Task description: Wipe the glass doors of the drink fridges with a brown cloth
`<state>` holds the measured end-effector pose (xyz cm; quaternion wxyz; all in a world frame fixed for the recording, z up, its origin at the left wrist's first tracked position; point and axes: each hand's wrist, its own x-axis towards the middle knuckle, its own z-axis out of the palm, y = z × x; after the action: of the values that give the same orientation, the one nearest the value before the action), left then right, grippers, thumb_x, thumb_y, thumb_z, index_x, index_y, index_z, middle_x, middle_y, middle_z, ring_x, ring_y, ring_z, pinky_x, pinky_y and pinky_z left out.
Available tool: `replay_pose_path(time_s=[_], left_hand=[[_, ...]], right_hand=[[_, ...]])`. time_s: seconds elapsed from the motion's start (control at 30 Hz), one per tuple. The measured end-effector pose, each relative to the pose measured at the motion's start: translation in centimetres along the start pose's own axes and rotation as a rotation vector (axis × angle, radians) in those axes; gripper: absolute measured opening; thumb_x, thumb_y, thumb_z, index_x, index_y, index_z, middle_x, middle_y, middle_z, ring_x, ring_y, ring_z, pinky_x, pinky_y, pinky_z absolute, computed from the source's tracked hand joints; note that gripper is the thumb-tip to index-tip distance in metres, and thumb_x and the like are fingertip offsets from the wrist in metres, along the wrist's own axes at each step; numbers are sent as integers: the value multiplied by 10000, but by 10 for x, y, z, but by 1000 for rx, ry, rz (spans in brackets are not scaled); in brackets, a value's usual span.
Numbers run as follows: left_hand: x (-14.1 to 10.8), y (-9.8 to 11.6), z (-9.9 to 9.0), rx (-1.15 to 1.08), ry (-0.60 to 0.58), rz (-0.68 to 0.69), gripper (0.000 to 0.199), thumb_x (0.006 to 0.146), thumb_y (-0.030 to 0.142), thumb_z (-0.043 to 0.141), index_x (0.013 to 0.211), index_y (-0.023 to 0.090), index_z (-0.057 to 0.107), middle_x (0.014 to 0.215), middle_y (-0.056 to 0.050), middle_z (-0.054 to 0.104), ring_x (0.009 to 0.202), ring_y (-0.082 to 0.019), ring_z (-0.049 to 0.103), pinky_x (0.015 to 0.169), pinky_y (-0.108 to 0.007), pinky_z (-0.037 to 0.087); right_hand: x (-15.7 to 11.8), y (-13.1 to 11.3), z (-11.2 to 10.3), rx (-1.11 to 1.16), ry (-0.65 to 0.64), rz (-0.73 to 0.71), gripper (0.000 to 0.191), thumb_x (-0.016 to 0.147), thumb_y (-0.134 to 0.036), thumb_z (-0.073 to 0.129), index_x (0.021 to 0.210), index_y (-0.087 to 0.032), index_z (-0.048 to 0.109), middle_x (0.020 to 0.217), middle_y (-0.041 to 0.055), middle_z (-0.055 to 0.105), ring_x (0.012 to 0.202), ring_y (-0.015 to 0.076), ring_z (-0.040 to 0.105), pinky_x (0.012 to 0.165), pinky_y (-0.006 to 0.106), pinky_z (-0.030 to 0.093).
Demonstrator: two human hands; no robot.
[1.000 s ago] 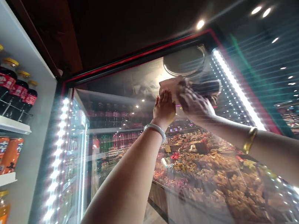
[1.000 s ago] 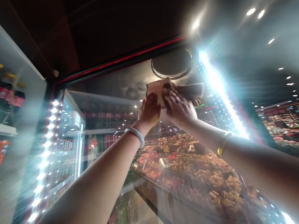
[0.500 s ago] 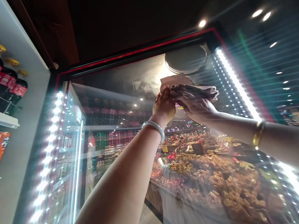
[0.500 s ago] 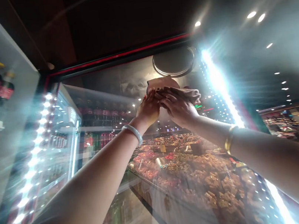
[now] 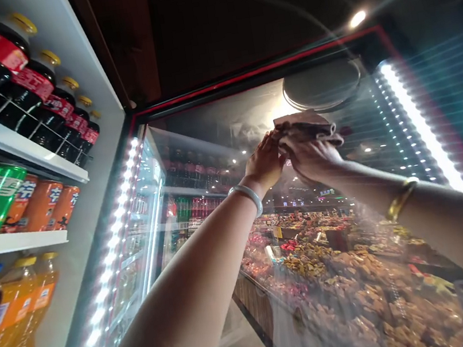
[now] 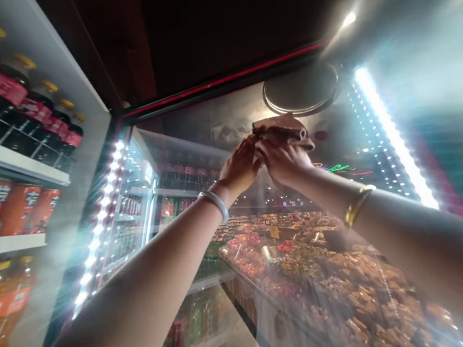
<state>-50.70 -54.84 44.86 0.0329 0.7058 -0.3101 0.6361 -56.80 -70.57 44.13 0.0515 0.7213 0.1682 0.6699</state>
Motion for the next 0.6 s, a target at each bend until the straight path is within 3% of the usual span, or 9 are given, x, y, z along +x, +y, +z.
replay_pose_path(time_s=[0.1, 0.2, 0.3, 0.4, 0.5, 0.6], left_hand=[[-1, -18, -9, 34, -27, 43, 654, 1074, 351, 335, 1661, 86, 218, 1749, -108, 232, 1630, -193, 180, 1341, -349, 185], [-6, -37, -18, 67, -34, -23, 686, 1076, 429, 318, 1668, 101, 202, 1756, -118, 188, 1640, -217, 127, 1355, -400, 95], [-12, -51, -22, 38, -53, -53, 680, 1079, 414, 265, 1667, 82, 188, 1762, -119, 164, 1641, -204, 113, 1350, -376, 99], [-15, -60, -22, 16, -41, -45, 647, 1075, 332, 223, 1659, 56, 198, 1761, -122, 180, 1639, -186, 113, 1343, -334, 102], [-16, -72, -23, 15, -38, -61, 659, 1072, 327, 219, 1658, 29, 175, 1763, -138, 150, 1642, -206, 96, 1347, -356, 89], [-18, -83, -22, 13, -55, -23, 667, 1075, 348, 212, 1665, 43, 154, 1770, -119, 116, 1644, -212, 83, 1350, -369, 72]], right_hand=[[21, 14, -12, -2, 68, 144, 398, 1019, -360, 422, 1341, -309, 651, 1519, 112, 571, 1278, 379, 585, 1031, 644, 483], [17, 9, -8, -35, 173, 248, 420, 1018, -329, 412, 1375, -284, 629, 1552, 111, 538, 1369, 386, 522, 1168, 705, 347], [13, -24, 12, -33, 110, 105, 438, 1020, -299, 378, 1384, -325, 620, 1531, 65, 558, 1365, 335, 540, 1160, 607, 422], [39, -44, 23, -11, -28, -53, 471, 1020, -260, 344, 1404, -335, 606, 1464, 70, 606, 1294, 317, 592, 1029, 539, 522], [68, -29, 17, -21, 15, 53, 434, 1010, -251, 365, 1332, -295, 652, 1463, 95, 604, 1229, 321, 614, 974, 533, 523], [57, -9, 9, -51, 140, 127, 408, 1023, -311, 364, 1299, -247, 658, 1500, 146, 564, 1274, 339, 568, 1017, 561, 475]])
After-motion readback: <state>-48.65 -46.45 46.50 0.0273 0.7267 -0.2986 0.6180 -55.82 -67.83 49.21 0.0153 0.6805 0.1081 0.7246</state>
